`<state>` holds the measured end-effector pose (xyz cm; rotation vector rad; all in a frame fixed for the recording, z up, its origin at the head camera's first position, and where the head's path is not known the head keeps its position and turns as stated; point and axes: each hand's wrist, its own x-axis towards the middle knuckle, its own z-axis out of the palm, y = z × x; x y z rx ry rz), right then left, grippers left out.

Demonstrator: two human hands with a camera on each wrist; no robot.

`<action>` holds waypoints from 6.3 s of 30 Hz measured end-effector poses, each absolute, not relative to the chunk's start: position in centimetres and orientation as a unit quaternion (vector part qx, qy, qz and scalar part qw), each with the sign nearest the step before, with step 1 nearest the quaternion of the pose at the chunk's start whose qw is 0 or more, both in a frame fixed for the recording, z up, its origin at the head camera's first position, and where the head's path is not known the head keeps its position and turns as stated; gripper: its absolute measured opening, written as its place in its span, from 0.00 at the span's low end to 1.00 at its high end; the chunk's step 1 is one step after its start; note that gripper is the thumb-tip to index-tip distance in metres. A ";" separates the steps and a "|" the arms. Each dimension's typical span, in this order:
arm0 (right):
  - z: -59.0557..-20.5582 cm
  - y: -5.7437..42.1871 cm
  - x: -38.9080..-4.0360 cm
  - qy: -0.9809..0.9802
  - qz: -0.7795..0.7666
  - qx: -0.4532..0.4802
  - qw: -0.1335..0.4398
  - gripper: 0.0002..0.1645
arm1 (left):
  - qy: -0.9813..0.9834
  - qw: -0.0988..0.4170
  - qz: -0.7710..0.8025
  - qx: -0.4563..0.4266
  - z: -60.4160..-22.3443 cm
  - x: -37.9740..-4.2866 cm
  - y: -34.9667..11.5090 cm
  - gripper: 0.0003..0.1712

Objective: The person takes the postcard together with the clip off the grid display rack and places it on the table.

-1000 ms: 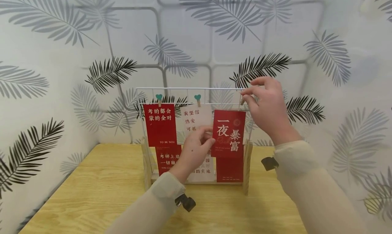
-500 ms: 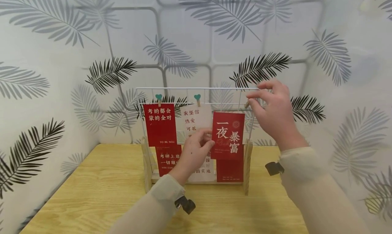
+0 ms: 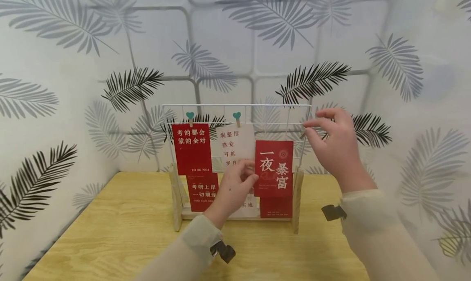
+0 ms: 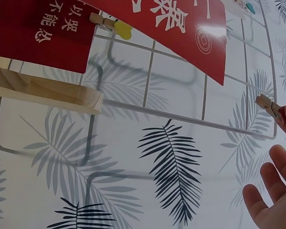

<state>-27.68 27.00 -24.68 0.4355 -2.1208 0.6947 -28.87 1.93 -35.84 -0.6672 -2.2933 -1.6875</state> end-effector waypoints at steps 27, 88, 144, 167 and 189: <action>-27.5 28.3 -27.0 -0.872 0.297 0.124 0.370 0.17 | -0.766 0.066 -0.601 -0.219 -37.5 -27.3 2.1 0.14; -39.9 33.0 -26.1 -0.893 0.384 0.051 0.228 0.23 | -0.725 -0.103 -0.658 -0.175 -43.6 -24.2 2.2 0.10; -47.6 37.2 -28.0 -0.928 0.372 -0.018 0.009 0.29 | -0.781 -0.219 -0.576 -0.103 -46.6 -22.8 1.1 0.07; -47.5 36.8 -28.3 -0.954 0.299 0.026 0.018 0.19 | -0.794 -0.222 -0.555 -0.111 -46.5 -22.8 1.1 0.14; -47.7 36.9 -27.7 -0.940 0.341 0.008 0.034 0.27 | -0.794 -0.228 -0.554 -0.106 -46.5 -23.0 1.1 0.18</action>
